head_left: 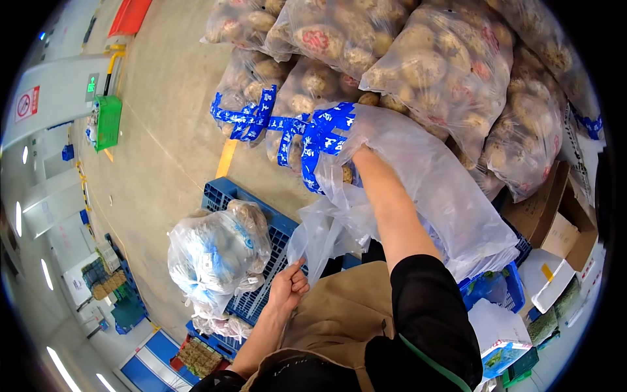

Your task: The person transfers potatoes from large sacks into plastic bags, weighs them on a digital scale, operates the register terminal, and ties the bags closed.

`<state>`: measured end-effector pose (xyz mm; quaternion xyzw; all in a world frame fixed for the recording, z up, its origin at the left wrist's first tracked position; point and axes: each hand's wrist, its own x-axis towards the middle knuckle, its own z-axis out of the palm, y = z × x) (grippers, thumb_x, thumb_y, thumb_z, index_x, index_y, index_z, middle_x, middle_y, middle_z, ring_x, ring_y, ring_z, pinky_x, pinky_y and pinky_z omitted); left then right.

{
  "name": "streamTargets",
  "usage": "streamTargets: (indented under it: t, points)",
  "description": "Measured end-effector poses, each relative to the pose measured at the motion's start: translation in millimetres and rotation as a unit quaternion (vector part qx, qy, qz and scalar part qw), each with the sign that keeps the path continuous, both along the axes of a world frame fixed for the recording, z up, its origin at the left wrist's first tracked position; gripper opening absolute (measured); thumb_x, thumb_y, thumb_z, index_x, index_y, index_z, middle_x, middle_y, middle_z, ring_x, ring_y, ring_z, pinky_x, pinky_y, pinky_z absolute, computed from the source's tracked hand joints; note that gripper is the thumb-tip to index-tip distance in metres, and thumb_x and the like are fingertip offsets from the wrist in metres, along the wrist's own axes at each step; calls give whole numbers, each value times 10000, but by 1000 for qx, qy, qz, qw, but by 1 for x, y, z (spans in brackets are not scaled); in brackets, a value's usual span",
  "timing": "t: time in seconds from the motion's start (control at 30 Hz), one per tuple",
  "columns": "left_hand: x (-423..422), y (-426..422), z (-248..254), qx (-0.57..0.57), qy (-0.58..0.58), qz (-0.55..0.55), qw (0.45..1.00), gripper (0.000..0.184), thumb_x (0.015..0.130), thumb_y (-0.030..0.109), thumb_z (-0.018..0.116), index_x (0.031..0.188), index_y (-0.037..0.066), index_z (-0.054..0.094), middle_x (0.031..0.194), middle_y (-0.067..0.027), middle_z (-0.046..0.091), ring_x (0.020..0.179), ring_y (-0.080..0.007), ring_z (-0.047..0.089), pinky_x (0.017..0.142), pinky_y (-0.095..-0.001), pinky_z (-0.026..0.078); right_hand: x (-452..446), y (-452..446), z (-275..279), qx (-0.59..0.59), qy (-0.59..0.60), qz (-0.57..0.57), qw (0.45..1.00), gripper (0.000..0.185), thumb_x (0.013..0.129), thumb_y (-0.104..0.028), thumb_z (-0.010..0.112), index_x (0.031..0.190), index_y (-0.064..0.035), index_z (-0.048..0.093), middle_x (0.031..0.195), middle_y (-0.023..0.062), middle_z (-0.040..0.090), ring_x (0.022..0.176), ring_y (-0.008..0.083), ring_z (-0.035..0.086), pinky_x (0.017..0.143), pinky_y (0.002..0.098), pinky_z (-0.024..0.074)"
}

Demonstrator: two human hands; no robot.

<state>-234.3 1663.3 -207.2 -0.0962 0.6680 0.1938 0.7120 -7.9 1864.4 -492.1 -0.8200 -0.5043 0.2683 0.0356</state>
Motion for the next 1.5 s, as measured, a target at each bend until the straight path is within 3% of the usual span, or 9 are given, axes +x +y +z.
streamTargets:
  t: [0.73, 0.97, 1.03, 1.1, 1.17, 1.23, 1.4, 1.43, 1.5]
  points:
    - [14, 10, 4, 0, -34, -25, 999, 364, 938, 204, 494, 1278, 92, 428, 554, 57, 266, 449, -72, 254, 502, -236, 276, 28, 12, 3, -22, -20, -6, 1000, 391, 774, -207, 565, 1120, -24, 554, 1104, 176, 589, 988, 338, 575, 853, 407, 457]
    - [7, 12, 5, 34, -46, -3, 998, 396, 950, 217, 473, 1330, 142, 386, 569, 50, 262, 458, -80, 264, 506, -245, 284, 53, -31, 42, 52, 115, -26, 992, 411, 775, -214, 564, 1140, -28, 545, 1136, 183, 584, 1013, 341, 571, 871, 407, 452]
    - [4, 12, 6, 41, -65, 7, 997, 383, 958, 211, 457, 1333, 202, 384, 580, 46, 267, 465, -79, 269, 504, -242, 284, 55, -82, 46, 136, 220, -95, 961, 504, 743, -214, 630, 1197, -28, 513, 1103, 157, 600, 991, 302, 585, 861, 396, 457]
    - [8, 14, 11, 48, -68, 1, 997, 354, 964, 212, 444, 1315, 212, 406, 573, 51, 282, 460, -69, 276, 494, -231, 280, 79, -103, 157, -167, 433, -174, 869, 631, 693, -124, 711, 1265, -30, 461, 1104, 121, 595, 993, 241, 578, 864, 360, 460]
    - [8, 14, 15, 50, -79, -2, 996, 349, 970, 205, 431, 1314, 254, 406, 575, 48, 292, 459, -65, 278, 485, -226, 278, 69, -161, 157, 80, 516, -197, 830, 645, 673, -1, 717, 1266, -28, 465, 1095, 97, 591, 985, 198, 572, 843, 331, 472]
    - [9, 15, 21, 49, -76, -11, 996, 363, 971, 204, 428, 1326, 269, 386, 581, 43, 295, 457, -68, 277, 483, -228, 279, 58, -189, 219, 3, 624, -280, 729, 651, 654, 34, 730, 1251, -18, 475, 1102, 86, 592, 985, 187, 568, 840, 312, 475]
    - [11, 9, 40, 49, -98, -58, 992, 419, 976, 196, 411, 1368, 310, 315, 591, 34, 299, 454, -71, 278, 482, -231, 283, -30, -220, 222, -82, 600, -158, 780, 592, 653, -118, 772, 1182, -11, 527, 1014, 86, 613, 887, 194, 588, 774, 313, 489]
    - [13, 7, 46, 49, -110, -64, 991, 429, 977, 194, 407, 1375, 316, 303, 590, 33, 300, 454, -71, 280, 481, -230, 284, -52, -216, 220, -90, 524, -111, 840, 558, 694, -181, 736, 1190, -29, 529, 1025, 98, 614, 868, 217, 594, 781, 330, 490]
    - [16, 5, 56, 41, -121, -75, 989, 453, 980, 186, 394, 1390, 337, 272, 583, 34, 293, 445, -70, 273, 470, -231, 279, -102, -230, 183, 48, 469, -51, 881, 486, 708, -195, 689, 1158, -63, 560, 1040, 148, 606, 875, 260, 597, 779, 339, 486]
